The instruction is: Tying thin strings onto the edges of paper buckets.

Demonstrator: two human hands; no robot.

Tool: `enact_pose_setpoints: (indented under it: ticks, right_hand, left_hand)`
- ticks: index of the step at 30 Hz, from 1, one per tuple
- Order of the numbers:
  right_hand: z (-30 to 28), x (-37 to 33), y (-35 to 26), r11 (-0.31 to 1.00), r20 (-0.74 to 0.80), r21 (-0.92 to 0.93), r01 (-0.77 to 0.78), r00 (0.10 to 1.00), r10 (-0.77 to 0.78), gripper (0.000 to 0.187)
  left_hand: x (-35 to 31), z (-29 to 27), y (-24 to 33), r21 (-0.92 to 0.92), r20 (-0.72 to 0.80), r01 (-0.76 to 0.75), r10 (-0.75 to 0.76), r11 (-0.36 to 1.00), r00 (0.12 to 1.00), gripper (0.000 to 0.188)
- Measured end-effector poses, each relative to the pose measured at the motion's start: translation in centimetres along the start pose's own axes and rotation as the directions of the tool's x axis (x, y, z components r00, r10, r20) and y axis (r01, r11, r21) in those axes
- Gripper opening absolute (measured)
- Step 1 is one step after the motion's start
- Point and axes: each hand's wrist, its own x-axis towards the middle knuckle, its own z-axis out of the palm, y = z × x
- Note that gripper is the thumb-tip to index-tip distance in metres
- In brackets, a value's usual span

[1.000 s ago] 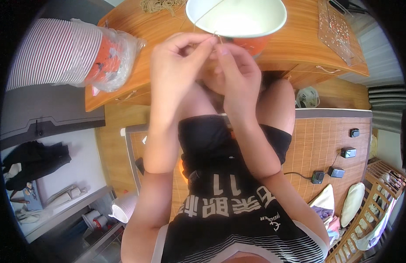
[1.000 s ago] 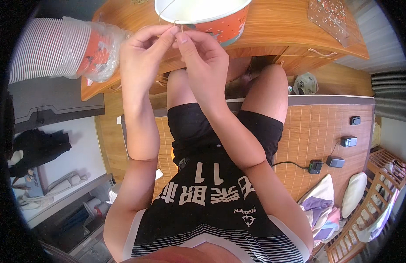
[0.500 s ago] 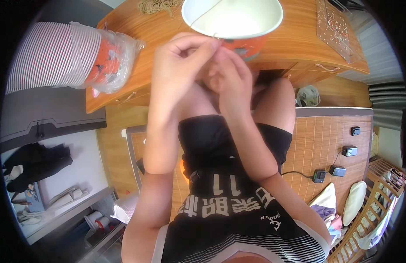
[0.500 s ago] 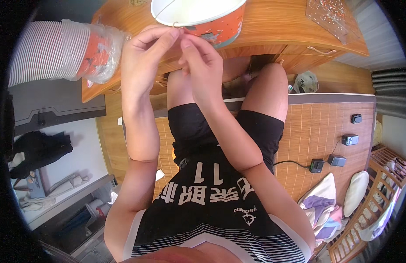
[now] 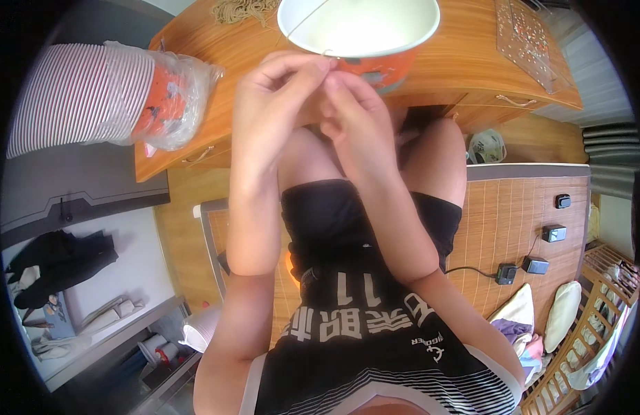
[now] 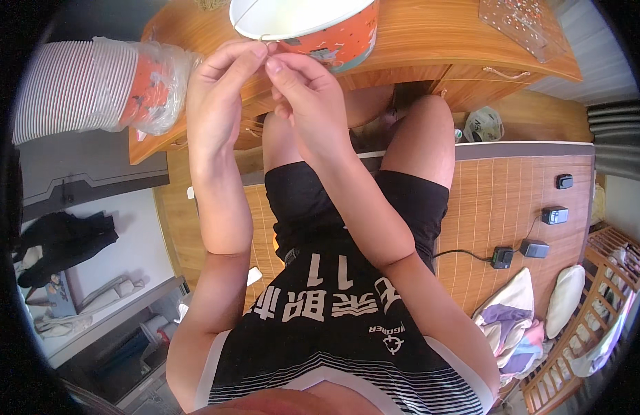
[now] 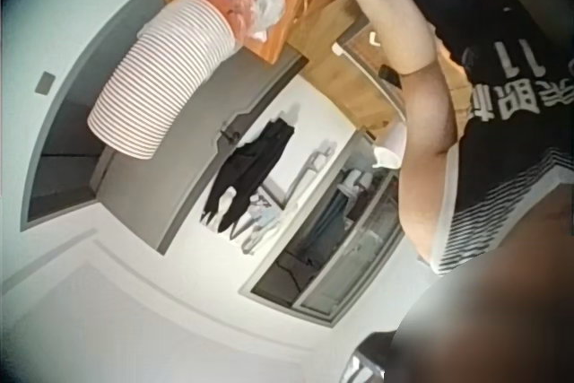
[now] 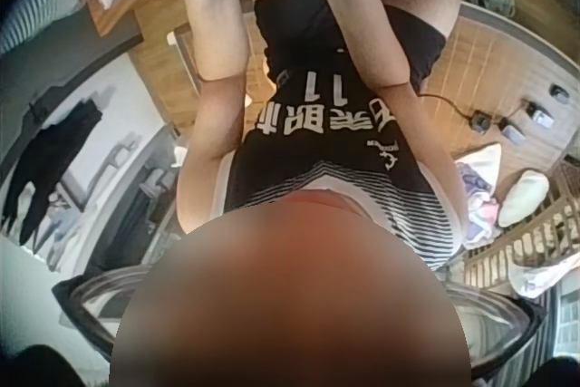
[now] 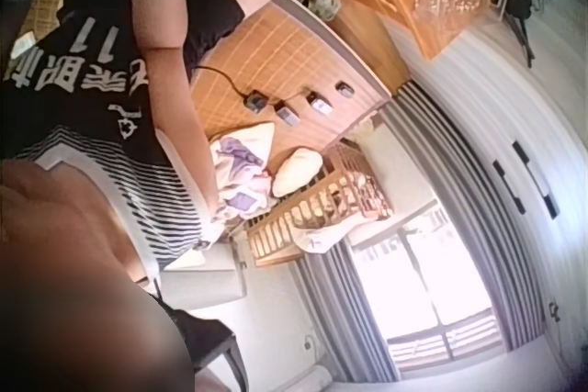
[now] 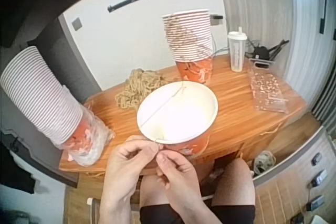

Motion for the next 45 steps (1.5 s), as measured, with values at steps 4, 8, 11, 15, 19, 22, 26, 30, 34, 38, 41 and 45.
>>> enact_pose_setpoints:
  ticks: [4, 8, 11, 15, 19, 22, 26, 30, 34, 38, 41, 45]
  right_hand:
    - [0.2, -0.5, -0.1, 0.959, -0.076, -0.233, 0.160, 0.980, -0.182, 0.018]
    - [-0.3, 0.3, 0.2, 0.797, 0.011, -0.461, 0.390, 0.900, -0.435, 0.016]
    - [-0.1, 0.0, -1.3, 0.454, 0.128, -0.760, 0.466, 0.791, -0.598, 0.010]
    - [-0.5, -0.2, -3.3, -0.197, 0.492, -0.833, 0.518, 0.528, -0.692, 0.018]
    - [0.2, 0.0, -7.0, -0.590, 0.781, -0.625, 0.512, 0.391, -0.488, 0.025]
    - [1.0, 1.0, -8.7, -0.695, 0.883, -0.469, 0.546, 0.318, -0.346, 0.034]
    - [2.5, 1.5, -9.7, -0.720, 0.911, -0.403, 0.565, 0.322, -0.257, 0.014]
    - [3.6, 1.6, -10.3, -0.682, 0.874, -0.438, 0.586, 0.454, -0.171, 0.012]
    - [2.0, 2.6, -10.3, -0.606, 0.873, -0.482, 0.633, 0.406, -0.270, 0.024]
    - [1.9, 2.7, -9.8, -0.605, 0.906, -0.423, 0.674, 0.326, -0.270, 0.019]
    - [2.2, 2.8, -10.1, -0.615, 0.921, -0.381, 0.690, 0.340, -0.189, 0.018]
    - [2.6, 2.0, -10.9, -0.621, 0.905, -0.394, 0.678, 0.405, -0.132, 0.018]
  left_hand:
    - [-0.2, 0.5, 0.2, 0.023, -0.058, 0.040, -0.039, 0.999, 0.998, 0.012]
    - [-0.2, 1.1, 0.2, 0.026, -0.072, 0.039, -0.037, 0.999, 0.997, 0.013]
    - [-0.1, 0.9, 0.0, 0.160, -0.122, 0.013, 0.007, 0.987, 0.993, 0.013]
    - [0.0, 0.5, -0.9, 0.156, -0.077, -0.085, 0.098, 0.984, 0.992, 0.013]
    - [-0.1, 0.8, -1.3, 0.103, -0.058, -0.219, 0.225, 0.970, 0.973, 0.011]
    - [0.1, 0.7, -1.5, 0.306, -0.031, -0.298, 0.322, 0.904, 0.946, 0.013]
    - [-0.1, 0.9, -1.2, 0.311, -0.050, -0.351, 0.384, 0.883, 0.922, 0.016]
    - [0.0, 1.0, -1.3, 0.335, -0.053, -0.394, 0.434, 0.856, 0.899, 0.014]
    - [-0.3, 1.3, -1.6, 0.356, -0.080, -0.382, 0.435, 0.853, 0.897, 0.011]
    - [-0.6, 1.3, -1.9, 0.353, -0.111, -0.324, 0.383, 0.878, 0.917, 0.014]
    - [-0.7, 1.1, -2.0, 0.399, -0.105, -0.361, 0.433, 0.843, 0.896, 0.015]
    - [-0.6, 1.4, -2.0, 0.450, -0.105, -0.434, 0.528, 0.781, 0.843, 0.015]
